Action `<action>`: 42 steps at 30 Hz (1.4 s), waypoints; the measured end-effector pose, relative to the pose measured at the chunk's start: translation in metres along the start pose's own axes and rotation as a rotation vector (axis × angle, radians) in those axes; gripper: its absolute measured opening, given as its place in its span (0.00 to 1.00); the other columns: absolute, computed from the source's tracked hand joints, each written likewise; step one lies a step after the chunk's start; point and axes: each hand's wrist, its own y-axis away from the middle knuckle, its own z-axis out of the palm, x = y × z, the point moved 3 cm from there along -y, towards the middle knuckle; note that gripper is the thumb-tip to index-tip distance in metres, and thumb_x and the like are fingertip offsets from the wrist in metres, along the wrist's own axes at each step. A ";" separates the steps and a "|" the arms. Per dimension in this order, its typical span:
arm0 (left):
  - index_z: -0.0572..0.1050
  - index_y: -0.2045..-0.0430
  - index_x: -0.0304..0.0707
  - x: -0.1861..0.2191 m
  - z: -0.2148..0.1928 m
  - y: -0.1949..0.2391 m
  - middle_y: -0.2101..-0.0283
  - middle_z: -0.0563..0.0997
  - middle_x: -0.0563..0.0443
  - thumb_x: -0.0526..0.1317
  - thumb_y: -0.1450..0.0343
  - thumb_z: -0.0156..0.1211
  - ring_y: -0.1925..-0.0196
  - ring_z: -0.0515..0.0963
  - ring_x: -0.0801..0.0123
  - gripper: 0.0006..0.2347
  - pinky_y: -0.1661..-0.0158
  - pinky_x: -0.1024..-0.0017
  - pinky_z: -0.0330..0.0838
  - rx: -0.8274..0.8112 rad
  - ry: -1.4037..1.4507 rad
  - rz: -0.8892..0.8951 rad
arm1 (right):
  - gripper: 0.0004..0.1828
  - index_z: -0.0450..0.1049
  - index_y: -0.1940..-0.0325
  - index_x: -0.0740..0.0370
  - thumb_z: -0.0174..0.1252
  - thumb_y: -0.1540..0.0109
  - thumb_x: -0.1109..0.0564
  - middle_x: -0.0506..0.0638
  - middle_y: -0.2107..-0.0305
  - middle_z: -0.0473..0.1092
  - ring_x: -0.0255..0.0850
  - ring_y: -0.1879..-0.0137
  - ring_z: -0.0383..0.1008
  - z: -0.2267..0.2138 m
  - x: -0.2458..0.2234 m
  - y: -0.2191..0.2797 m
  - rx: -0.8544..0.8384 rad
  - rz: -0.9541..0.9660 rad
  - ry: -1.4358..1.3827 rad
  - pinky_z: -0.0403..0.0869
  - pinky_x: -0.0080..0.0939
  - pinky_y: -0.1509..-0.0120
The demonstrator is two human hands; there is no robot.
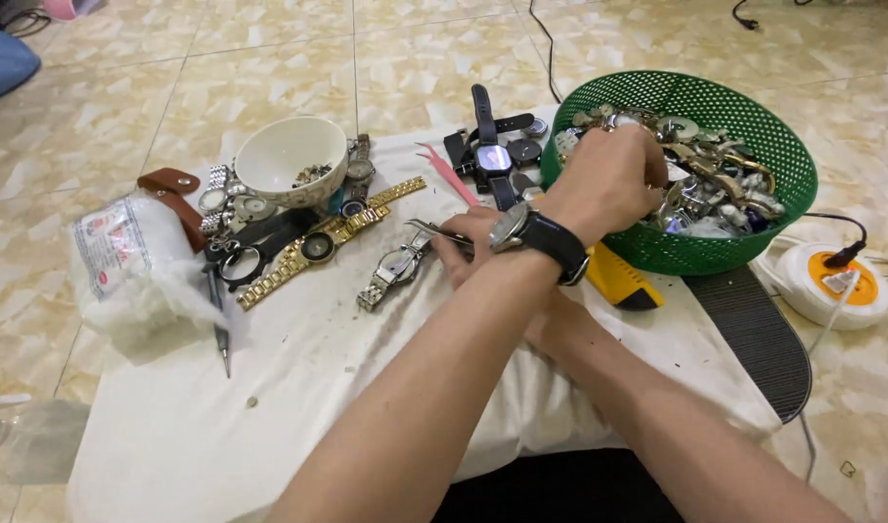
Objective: The person uses tweezers to manipulate small components on a watch band. They then pick up a screwdriver and use it to work on the back of a silver wristwatch. The person also sprays a liquid from a bottle onto the screwdriver before continuing to work on the watch.
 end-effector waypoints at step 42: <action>0.82 0.62 0.30 -0.057 -0.275 0.308 0.66 0.87 0.49 0.36 0.33 0.67 0.66 0.86 0.73 0.09 0.65 0.74 0.79 0.884 0.091 -0.754 | 0.20 0.75 0.49 0.64 0.62 0.42 0.51 0.52 0.71 0.75 0.41 0.69 0.76 0.103 -0.169 -0.044 -0.568 0.306 -0.636 0.75 0.45 0.65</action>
